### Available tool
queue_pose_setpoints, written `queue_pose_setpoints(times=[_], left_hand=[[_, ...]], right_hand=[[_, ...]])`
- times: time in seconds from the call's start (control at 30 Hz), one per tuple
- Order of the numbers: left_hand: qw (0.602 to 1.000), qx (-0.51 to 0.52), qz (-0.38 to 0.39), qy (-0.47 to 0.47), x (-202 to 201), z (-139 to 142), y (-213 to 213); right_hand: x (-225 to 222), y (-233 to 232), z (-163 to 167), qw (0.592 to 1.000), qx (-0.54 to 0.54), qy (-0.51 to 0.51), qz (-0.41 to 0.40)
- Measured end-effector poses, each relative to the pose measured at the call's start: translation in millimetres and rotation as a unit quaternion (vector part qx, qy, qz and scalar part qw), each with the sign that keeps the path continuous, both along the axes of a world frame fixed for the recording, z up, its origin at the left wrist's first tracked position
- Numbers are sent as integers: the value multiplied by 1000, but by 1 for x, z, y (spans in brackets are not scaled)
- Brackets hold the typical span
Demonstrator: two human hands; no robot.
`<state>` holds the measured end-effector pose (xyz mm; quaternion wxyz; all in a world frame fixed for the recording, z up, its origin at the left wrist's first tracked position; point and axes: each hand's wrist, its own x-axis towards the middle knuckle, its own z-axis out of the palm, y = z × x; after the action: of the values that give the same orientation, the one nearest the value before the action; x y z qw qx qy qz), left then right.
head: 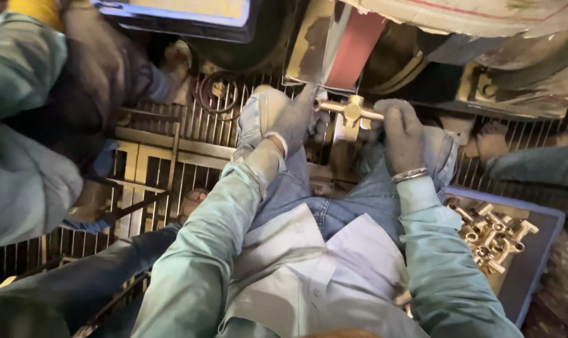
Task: The person uses a belt sander to polish small brass-colored metal parts. They hold each part with gloved hands against the moving belt, rotate it to smooth different surfaces, and then place the finished piece into a blue bin.
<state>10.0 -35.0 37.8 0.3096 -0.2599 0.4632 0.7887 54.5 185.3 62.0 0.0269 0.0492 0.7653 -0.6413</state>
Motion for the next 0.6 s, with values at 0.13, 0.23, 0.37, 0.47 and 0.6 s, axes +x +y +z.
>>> queue_pose_setpoints(times=[0.13, 0.23, 0.37, 0.47, 0.6], left_hand=[[997, 28, 54, -36, -22, -27, 11], [992, 78, 89, -42, -33, -34, 13], [989, 74, 110, -72, -43, -41, 15], [988, 82, 119, -47, -42, -45, 11], [991, 64, 112, -41, -42, -52, 10]], right_hand=[[-11, -2, -19, 1000, 19, 15, -15], [-24, -9, -27, 999, -2, -8, -40], [-33, -10, -35, 996, -61, -49, -44], [-39, -5, -45, 997, -42, -60, -36], [-50, 7, -60, 937, 299, 149, 100]])
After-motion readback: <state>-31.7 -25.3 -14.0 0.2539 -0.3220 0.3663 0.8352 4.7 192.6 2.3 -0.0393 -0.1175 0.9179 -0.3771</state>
